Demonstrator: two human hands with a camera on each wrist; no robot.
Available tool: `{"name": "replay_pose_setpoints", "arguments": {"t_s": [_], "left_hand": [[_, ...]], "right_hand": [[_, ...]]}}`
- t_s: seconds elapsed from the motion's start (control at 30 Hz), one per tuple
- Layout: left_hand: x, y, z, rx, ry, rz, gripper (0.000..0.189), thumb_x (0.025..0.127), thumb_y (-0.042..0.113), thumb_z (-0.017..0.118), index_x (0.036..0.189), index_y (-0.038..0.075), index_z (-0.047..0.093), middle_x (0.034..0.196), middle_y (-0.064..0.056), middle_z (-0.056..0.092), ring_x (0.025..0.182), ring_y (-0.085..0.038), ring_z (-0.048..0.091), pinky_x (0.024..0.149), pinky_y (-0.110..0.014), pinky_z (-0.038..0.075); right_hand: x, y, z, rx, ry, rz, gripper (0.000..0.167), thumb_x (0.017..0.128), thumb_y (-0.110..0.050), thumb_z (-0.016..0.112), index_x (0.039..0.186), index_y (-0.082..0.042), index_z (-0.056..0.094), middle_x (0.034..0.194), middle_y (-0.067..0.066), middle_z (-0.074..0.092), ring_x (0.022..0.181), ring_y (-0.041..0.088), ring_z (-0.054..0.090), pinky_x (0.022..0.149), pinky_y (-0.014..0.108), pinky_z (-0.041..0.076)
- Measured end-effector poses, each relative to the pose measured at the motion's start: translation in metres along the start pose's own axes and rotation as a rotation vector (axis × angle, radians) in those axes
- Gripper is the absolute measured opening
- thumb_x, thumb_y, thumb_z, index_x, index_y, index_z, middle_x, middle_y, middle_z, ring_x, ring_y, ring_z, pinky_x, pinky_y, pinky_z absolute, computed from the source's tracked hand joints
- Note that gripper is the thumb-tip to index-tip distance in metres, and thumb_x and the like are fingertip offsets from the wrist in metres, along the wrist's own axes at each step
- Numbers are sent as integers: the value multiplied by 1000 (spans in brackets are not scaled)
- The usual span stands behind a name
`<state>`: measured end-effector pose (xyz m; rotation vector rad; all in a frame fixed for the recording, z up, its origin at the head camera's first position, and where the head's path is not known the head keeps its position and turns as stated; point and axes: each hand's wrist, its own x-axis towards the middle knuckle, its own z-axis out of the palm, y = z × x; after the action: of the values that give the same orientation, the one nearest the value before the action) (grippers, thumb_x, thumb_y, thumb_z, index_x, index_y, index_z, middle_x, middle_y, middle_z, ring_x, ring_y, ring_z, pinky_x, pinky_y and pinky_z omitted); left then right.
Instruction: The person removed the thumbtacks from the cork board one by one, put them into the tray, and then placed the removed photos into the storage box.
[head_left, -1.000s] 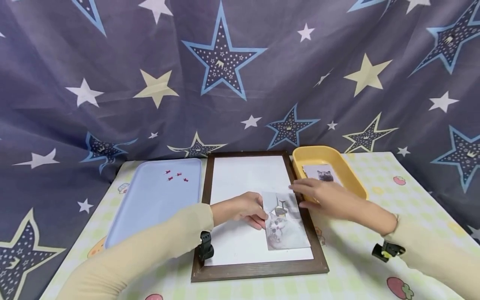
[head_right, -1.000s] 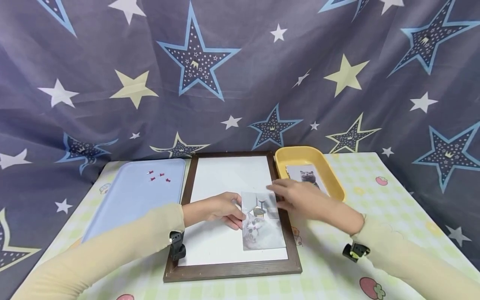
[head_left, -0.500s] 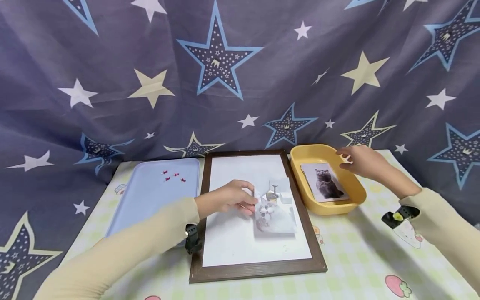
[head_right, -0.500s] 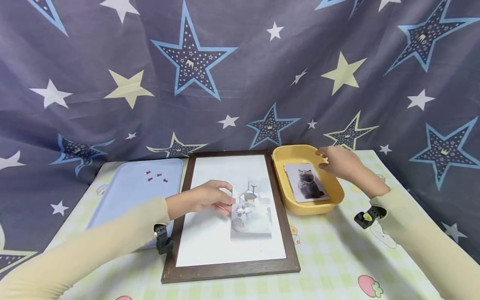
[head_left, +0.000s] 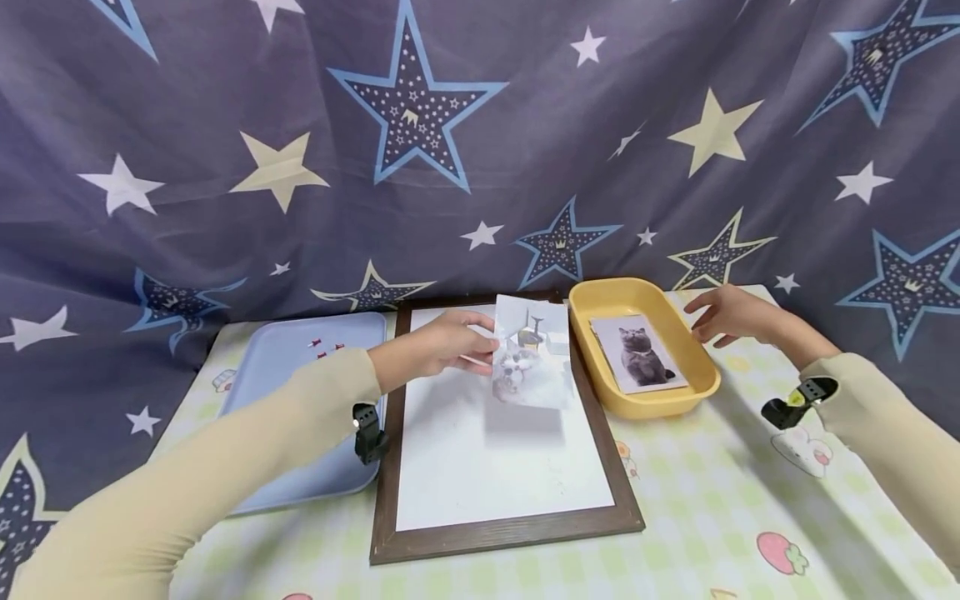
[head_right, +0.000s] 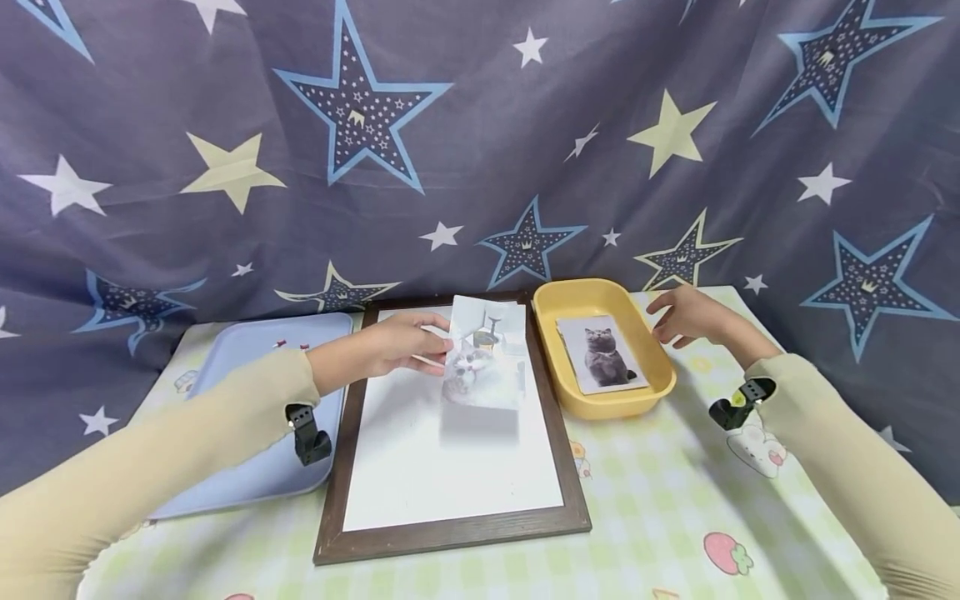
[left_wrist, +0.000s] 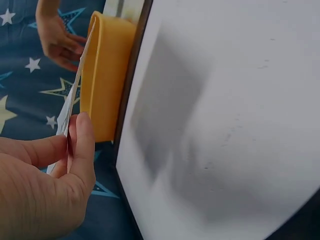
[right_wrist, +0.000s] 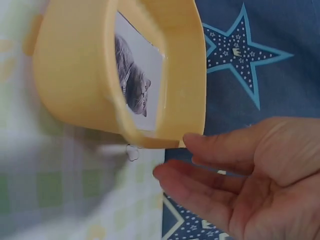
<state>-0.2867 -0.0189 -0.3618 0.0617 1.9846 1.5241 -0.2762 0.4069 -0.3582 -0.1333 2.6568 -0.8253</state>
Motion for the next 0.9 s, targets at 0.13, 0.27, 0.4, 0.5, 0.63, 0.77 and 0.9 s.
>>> {"name": "replay_pose_setpoints", "arguments": {"t_s": [0.13,0.27,0.4,0.5,0.63,0.77,0.9], "left_hand": [[5,12,3,-6,-4,3,47,100,-3,57,146,2,47,102,-9,58,91,-21,63,94,-37,61],[10,24,9,-12,-13,3,47,100,-3,56,146,2,47,104,-9,58,93,-21,63,100,-39,58],[19,33,14,-24,-4,0,44,100,-4,56,143,1,49,103,-11,59,88,-19,62,102,-39,57],[25,41,17,-23,11,-2,42,100,-4,57,142,1,52,104,-11,58,86,-17,61,102,-38,57],[28,51,19,-12,26,-1,40,100,-5,57,139,1,56,104,-11,59,86,-17,60,101,-36,58],[31,59,22,-16,36,3,39,99,-5,57,138,0,57,104,-11,60,86,-17,61,100,-34,58],[35,63,26,-30,36,8,38,100,-5,56,137,-2,57,104,-11,61,86,-16,62,101,-33,57]], "right_hand": [[4,6,0,101,-45,31,57,95,0,66,143,16,41,122,36,62,99,25,71,85,47,63],[7,11,0,191,-67,67,55,95,4,63,143,17,40,104,17,67,91,15,69,86,45,63],[6,14,0,268,-82,102,55,95,8,59,144,19,37,90,2,69,86,11,69,87,42,63],[5,17,-1,326,-94,119,58,94,8,59,146,18,34,87,-2,72,85,10,70,86,39,64],[7,20,-1,375,-110,139,59,95,8,60,147,16,34,86,-3,74,84,10,71,85,37,64],[10,19,-1,369,-114,155,59,95,7,60,148,16,35,86,-2,74,83,11,71,85,38,64],[9,16,-2,362,-114,158,59,95,7,62,147,17,36,86,-1,74,84,12,71,85,38,64]]}}
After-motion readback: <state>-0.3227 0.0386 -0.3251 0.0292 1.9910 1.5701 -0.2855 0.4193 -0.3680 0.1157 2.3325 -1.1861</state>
